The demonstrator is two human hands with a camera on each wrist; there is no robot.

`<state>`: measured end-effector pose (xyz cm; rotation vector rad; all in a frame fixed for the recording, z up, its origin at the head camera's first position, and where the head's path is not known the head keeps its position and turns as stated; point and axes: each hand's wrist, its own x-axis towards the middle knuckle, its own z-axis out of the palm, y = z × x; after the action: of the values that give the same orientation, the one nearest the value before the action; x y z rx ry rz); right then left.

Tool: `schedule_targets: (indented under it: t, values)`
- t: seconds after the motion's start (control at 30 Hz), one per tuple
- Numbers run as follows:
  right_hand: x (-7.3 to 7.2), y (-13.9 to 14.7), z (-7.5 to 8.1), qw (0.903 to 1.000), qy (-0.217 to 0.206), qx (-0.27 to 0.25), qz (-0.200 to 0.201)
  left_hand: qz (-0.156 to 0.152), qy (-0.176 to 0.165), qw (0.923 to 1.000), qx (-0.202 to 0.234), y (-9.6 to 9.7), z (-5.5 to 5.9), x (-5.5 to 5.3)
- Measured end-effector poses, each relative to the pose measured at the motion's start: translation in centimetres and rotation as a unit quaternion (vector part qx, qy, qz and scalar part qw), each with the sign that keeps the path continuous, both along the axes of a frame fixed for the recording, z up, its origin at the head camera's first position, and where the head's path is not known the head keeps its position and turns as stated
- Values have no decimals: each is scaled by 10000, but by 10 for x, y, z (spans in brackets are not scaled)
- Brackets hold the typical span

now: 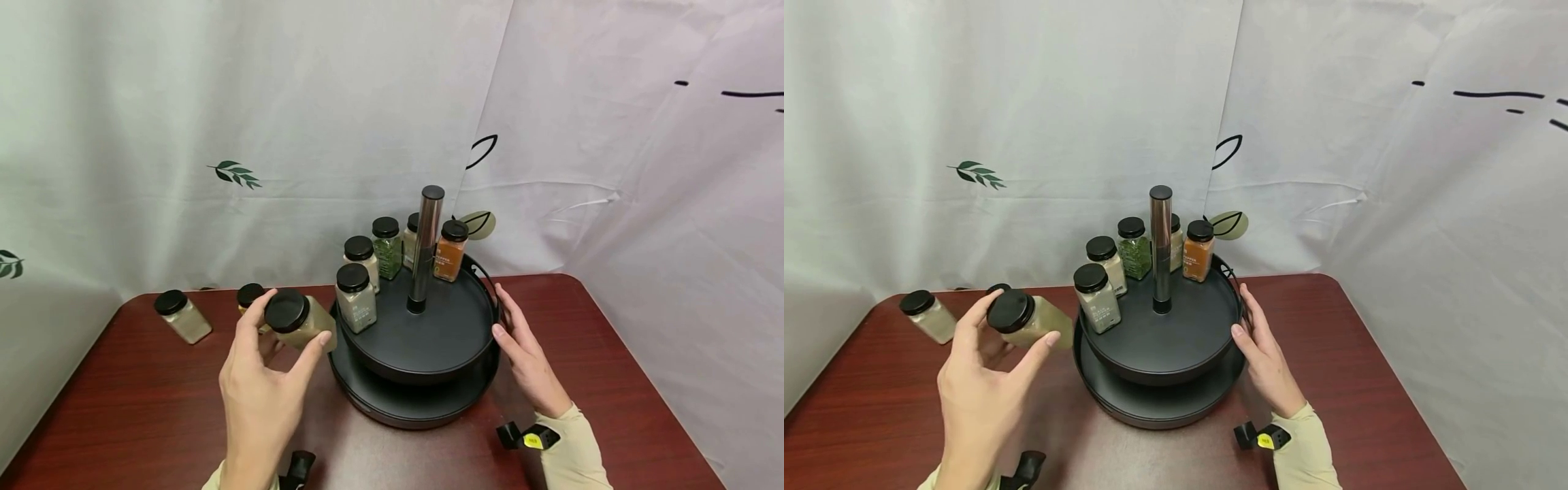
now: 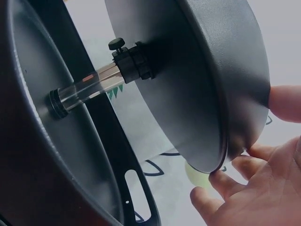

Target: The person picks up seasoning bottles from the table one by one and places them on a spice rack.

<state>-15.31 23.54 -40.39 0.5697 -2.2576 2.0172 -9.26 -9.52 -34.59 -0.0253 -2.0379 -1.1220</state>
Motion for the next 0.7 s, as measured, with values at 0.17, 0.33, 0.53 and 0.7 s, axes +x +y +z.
schedule_targets:
  t: [0.17, 0.33, 0.53, 0.7]
  values:
    - [0, 0, -1, 10000, -14, -25, 25, -200, -56, 9998, 68, 8, 0, 3]
    - [0, 0, -1, 10000, 4, -14, 10, -457, -141, 9985, 265, 14, -2, 6]
    - [-1, 1, -1, 10000, -45, 61, -29, -878, 326, 9953, 237, 21, -5, 4]
    - [0, 2, -2, 9999, -66, 118, -68, -1206, 702, 9898, 295, 27, -7, 2]
